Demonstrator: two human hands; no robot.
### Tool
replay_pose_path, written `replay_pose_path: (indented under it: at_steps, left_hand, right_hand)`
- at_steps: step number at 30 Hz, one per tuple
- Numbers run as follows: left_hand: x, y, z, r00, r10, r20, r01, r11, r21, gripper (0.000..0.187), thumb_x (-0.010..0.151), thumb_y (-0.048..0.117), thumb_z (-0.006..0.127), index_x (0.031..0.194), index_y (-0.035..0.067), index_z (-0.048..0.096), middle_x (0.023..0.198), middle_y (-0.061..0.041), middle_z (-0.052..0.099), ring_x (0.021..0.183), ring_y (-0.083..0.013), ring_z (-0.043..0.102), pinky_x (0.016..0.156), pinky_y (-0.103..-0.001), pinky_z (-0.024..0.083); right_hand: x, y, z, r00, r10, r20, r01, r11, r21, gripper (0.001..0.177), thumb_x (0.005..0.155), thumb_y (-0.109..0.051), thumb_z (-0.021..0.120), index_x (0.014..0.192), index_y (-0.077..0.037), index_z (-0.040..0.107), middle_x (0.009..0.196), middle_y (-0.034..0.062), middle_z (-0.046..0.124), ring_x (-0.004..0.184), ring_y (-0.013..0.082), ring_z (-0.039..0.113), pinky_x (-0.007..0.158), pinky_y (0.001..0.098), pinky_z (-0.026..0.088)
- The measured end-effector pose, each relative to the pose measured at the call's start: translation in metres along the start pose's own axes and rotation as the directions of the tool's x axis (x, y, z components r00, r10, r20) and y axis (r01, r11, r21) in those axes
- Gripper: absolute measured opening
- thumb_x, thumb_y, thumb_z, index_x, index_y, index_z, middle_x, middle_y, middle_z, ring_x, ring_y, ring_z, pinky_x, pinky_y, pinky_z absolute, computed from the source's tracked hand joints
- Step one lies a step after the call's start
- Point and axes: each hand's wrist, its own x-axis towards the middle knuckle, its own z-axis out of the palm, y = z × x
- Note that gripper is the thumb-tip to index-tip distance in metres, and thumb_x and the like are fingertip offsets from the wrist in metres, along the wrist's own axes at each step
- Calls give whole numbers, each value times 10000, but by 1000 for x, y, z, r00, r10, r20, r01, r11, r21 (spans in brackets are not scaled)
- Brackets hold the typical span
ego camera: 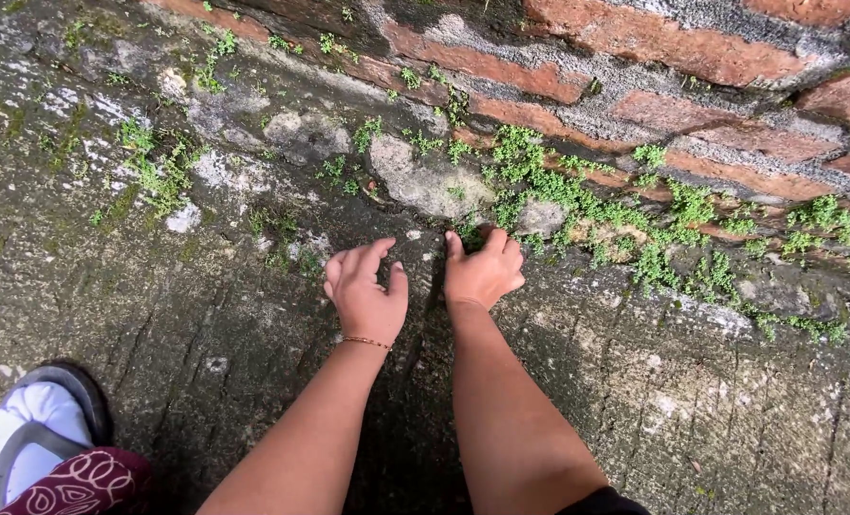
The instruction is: Removing weeds and moss from a brick wall and concrete ground by hand
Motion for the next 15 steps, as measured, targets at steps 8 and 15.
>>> replay_pose_path:
  at_steps: [8, 15]
  left_hand:
    - [-4, -8, 11, 998, 23, 59, -26, 999, 37, 337, 818, 200, 755, 1136, 312, 735, 1010, 70, 675, 1124, -249, 491, 957, -468, 395]
    - [1, -4, 10, 997, 73, 41, -75, 995, 67, 347, 806, 219, 754, 1133, 328, 716, 1012, 77, 667, 1121, -256, 495, 943, -485, 410]
  right_hand:
    - [8, 9, 15, 971, -171, -165, 171, 985, -11, 271, 716, -313, 896, 854, -238, 675, 802, -22, 653, 878, 234, 680, 878, 398, 470]
    - [18, 20, 25, 987, -121, -106, 124, 992, 28, 192, 756, -265, 858, 815, -247, 677, 753, -39, 677, 832, 225, 701, 865, 374, 476]
